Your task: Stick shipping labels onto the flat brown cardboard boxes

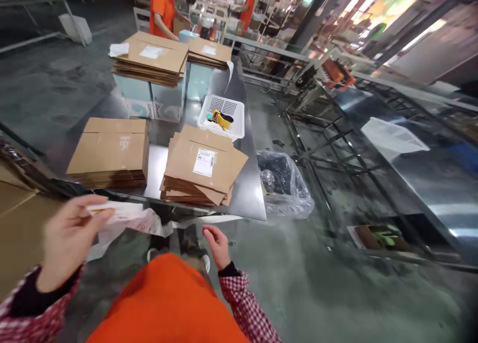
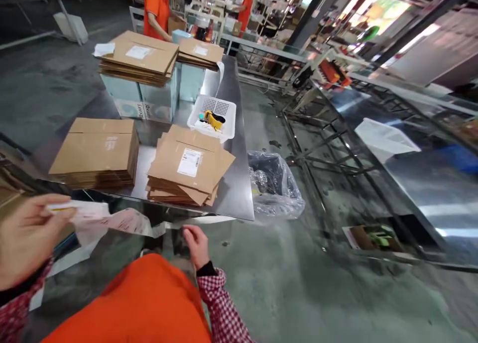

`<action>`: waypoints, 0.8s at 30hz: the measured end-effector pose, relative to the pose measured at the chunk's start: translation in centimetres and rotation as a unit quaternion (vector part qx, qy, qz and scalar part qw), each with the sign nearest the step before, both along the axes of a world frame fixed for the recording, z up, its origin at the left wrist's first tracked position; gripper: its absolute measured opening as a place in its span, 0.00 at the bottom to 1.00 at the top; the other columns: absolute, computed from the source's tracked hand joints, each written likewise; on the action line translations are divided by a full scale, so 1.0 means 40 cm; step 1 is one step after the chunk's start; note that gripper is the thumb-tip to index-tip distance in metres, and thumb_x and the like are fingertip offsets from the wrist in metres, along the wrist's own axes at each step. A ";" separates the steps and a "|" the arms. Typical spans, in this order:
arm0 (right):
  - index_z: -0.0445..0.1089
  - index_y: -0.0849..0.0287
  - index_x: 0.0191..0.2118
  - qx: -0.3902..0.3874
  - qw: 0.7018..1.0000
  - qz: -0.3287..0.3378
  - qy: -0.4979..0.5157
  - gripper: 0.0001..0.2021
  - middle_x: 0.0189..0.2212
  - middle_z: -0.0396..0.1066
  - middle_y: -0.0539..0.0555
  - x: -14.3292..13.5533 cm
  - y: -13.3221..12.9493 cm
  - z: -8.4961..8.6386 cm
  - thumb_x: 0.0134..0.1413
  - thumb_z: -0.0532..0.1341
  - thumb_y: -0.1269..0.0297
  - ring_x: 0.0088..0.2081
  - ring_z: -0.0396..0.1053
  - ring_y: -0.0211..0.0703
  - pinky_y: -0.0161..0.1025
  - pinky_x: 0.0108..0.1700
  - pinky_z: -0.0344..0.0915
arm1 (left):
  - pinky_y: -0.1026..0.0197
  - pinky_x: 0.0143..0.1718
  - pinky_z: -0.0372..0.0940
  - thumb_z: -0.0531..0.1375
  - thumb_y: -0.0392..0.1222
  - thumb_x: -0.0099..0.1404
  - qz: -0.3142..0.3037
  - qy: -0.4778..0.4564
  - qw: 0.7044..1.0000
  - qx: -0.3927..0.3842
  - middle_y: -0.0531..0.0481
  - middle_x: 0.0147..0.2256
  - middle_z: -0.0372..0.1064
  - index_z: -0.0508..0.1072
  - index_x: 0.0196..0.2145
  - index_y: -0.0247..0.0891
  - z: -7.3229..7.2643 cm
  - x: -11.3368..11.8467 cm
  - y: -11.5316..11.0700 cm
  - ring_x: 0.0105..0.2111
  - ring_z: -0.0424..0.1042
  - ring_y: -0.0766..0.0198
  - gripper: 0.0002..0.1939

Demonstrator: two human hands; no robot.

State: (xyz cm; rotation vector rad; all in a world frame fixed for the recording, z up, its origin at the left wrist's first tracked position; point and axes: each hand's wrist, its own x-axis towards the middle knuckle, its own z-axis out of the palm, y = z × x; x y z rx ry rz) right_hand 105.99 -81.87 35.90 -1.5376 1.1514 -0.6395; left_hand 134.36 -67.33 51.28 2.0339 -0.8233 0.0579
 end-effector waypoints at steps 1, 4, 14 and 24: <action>0.73 0.58 0.39 -0.073 0.995 0.048 -0.052 0.20 0.38 0.73 0.58 0.068 0.014 0.056 0.56 0.57 0.46 0.41 0.71 0.46 0.45 0.47 0.69 | 0.72 0.21 0.63 0.60 0.63 0.56 -0.051 0.013 0.999 -0.005 0.58 0.23 0.69 0.75 0.36 0.36 -0.018 -0.007 -0.005 0.20 0.66 0.72 0.26; 0.67 0.57 0.52 -0.281 0.926 0.194 -0.164 0.25 0.48 0.69 0.60 0.219 0.051 0.218 0.53 0.61 0.46 0.53 0.64 0.50 0.50 0.57 0.61 | 0.68 0.29 0.68 0.59 0.56 0.62 -0.211 0.054 0.976 -0.011 0.54 0.27 0.74 0.75 0.31 0.38 -0.062 -0.038 -0.018 0.26 0.72 0.67 0.17; 0.69 0.57 0.44 -0.313 0.876 0.328 -0.162 0.08 0.32 0.72 0.53 0.354 0.016 0.301 0.61 0.56 0.67 0.33 0.70 0.38 0.33 0.35 0.68 | 0.61 0.39 0.67 0.59 0.46 0.64 -0.177 0.023 0.984 -0.018 0.49 0.34 0.69 0.76 0.30 0.43 -0.101 -0.026 0.011 0.36 0.69 0.61 0.08; 0.72 0.56 0.39 -0.327 0.858 0.375 -0.131 0.06 0.31 0.75 0.51 0.539 -0.073 0.307 0.61 0.57 0.67 0.30 0.73 0.38 0.32 0.33 0.69 | 0.65 0.31 0.67 0.59 0.47 0.62 -0.097 0.226 0.967 -0.067 0.53 0.28 0.73 0.72 0.33 0.38 -0.109 0.080 -0.033 0.29 0.72 0.63 0.09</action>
